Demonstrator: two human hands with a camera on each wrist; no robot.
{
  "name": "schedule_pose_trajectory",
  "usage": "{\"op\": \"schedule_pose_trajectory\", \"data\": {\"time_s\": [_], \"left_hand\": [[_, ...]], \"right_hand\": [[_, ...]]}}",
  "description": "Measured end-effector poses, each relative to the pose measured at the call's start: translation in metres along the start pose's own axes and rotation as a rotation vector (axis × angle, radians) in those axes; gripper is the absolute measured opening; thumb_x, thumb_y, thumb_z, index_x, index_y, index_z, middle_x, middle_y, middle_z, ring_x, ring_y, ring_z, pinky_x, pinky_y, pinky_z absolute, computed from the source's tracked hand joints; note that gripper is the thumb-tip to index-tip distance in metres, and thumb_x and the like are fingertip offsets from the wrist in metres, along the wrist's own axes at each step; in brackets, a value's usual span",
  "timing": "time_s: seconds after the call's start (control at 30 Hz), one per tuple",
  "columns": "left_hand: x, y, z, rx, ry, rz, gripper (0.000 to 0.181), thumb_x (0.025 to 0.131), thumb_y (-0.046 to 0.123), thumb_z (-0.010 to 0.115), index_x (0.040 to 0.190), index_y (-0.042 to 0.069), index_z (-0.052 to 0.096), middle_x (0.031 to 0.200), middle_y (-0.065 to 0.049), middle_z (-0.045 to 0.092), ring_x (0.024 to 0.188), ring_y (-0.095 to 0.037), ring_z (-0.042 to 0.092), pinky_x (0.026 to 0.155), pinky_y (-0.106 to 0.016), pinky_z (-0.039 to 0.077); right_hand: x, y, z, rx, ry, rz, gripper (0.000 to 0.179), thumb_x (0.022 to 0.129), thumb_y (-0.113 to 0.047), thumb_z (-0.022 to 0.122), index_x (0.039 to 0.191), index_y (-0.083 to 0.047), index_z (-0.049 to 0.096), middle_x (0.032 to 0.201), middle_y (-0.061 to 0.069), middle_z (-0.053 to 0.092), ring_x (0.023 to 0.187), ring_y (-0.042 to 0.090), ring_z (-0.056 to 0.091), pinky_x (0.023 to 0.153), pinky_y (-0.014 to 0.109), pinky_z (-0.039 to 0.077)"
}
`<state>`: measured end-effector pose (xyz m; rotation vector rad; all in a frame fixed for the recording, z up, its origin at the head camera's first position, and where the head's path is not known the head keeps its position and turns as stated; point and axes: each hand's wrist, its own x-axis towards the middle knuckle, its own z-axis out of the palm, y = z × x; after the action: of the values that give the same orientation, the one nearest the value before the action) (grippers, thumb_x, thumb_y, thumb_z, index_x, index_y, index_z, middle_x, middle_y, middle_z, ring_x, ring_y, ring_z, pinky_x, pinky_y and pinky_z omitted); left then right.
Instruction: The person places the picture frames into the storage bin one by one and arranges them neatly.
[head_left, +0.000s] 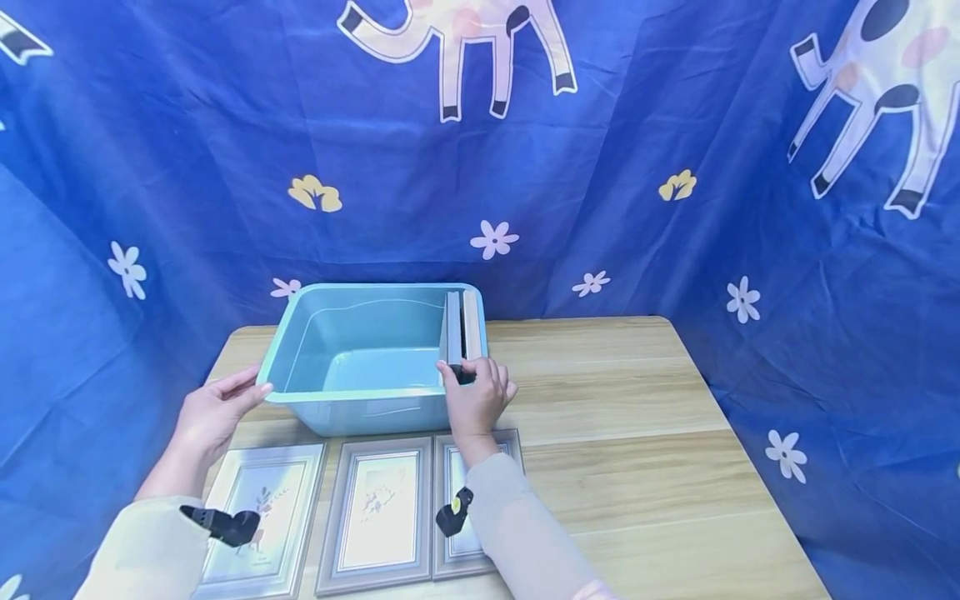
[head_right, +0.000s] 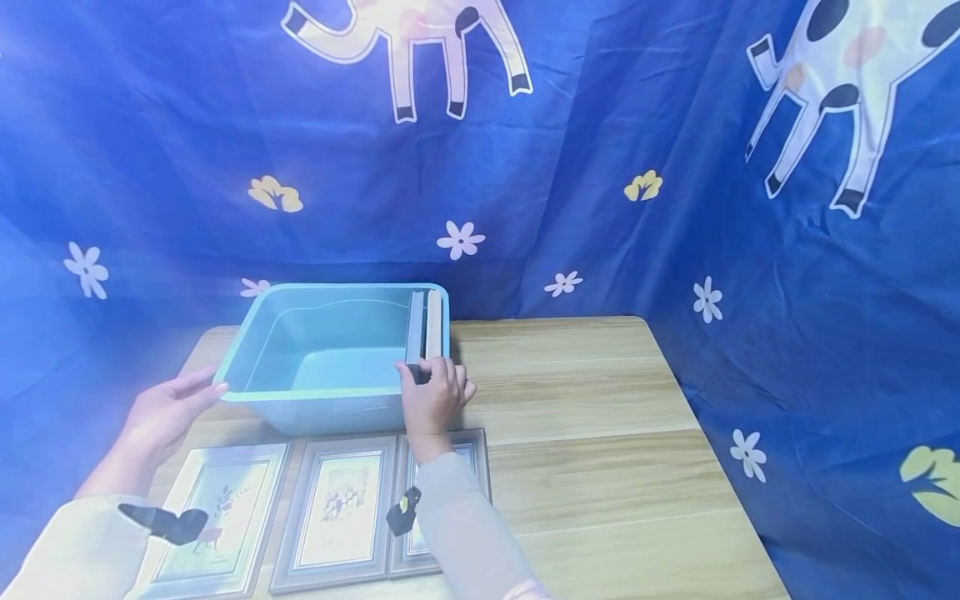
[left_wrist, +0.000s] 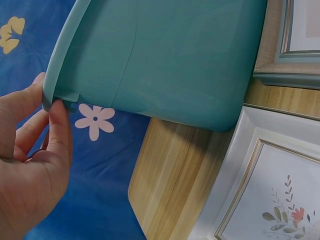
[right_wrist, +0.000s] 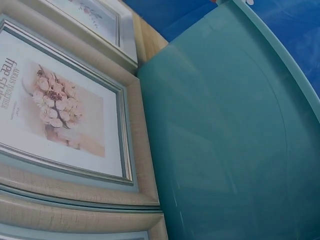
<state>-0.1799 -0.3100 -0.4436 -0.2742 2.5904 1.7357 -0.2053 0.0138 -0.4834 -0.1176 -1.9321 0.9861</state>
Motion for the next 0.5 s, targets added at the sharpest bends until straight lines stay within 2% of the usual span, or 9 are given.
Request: {"op": "schedule_pose_trajectory", "data": {"time_s": [0.13, 0.37, 0.5], "left_hand": [[-0.0014, 0.0015, 0.0012, -0.006, 0.003, 0.0, 0.071, 0.092, 0.033, 0.064, 0.142, -0.007, 0.034, 0.13, -0.008, 0.051, 0.091, 0.013, 0.049, 0.078, -0.008, 0.047], [-0.0011, 0.0012, 0.0019, 0.028, 0.007, -0.011, 0.07, 0.093, 0.035, 0.062, 0.143, -0.005, 0.035, 0.14, -0.022, 0.042, 0.094, 0.011, 0.049, 0.084, -0.013, 0.048], [-0.0004, -0.0006, 0.0016, 0.022, 0.007, -0.004, 0.07, 0.092, 0.035, 0.063, 0.143, -0.005, 0.035, 0.135, -0.014, 0.048, 0.093, 0.012, 0.049, 0.082, -0.012, 0.049]], "right_hand": [[-0.0007, 0.0018, 0.0004, -0.011, 0.017, 0.021, 0.039, 0.062, -0.032, 0.091, 0.077, -0.014, 0.059, 0.077, -0.004, 0.062, 0.075, 0.018, 0.052, 0.071, 0.037, 0.032], [-0.0001, 0.003, 0.0002, 0.002, 0.026, 0.032, 0.041, 0.062, -0.032, 0.09, 0.077, -0.014, 0.056, 0.075, -0.005, 0.057, 0.074, 0.017, 0.05, 0.07, 0.037, 0.031], [0.0002, 0.0028, -0.0006, 0.014, 0.023, 0.049, 0.042, 0.062, -0.032, 0.09, 0.078, -0.015, 0.056, 0.075, -0.004, 0.056, 0.075, 0.017, 0.049, 0.071, 0.036, 0.031]]}}
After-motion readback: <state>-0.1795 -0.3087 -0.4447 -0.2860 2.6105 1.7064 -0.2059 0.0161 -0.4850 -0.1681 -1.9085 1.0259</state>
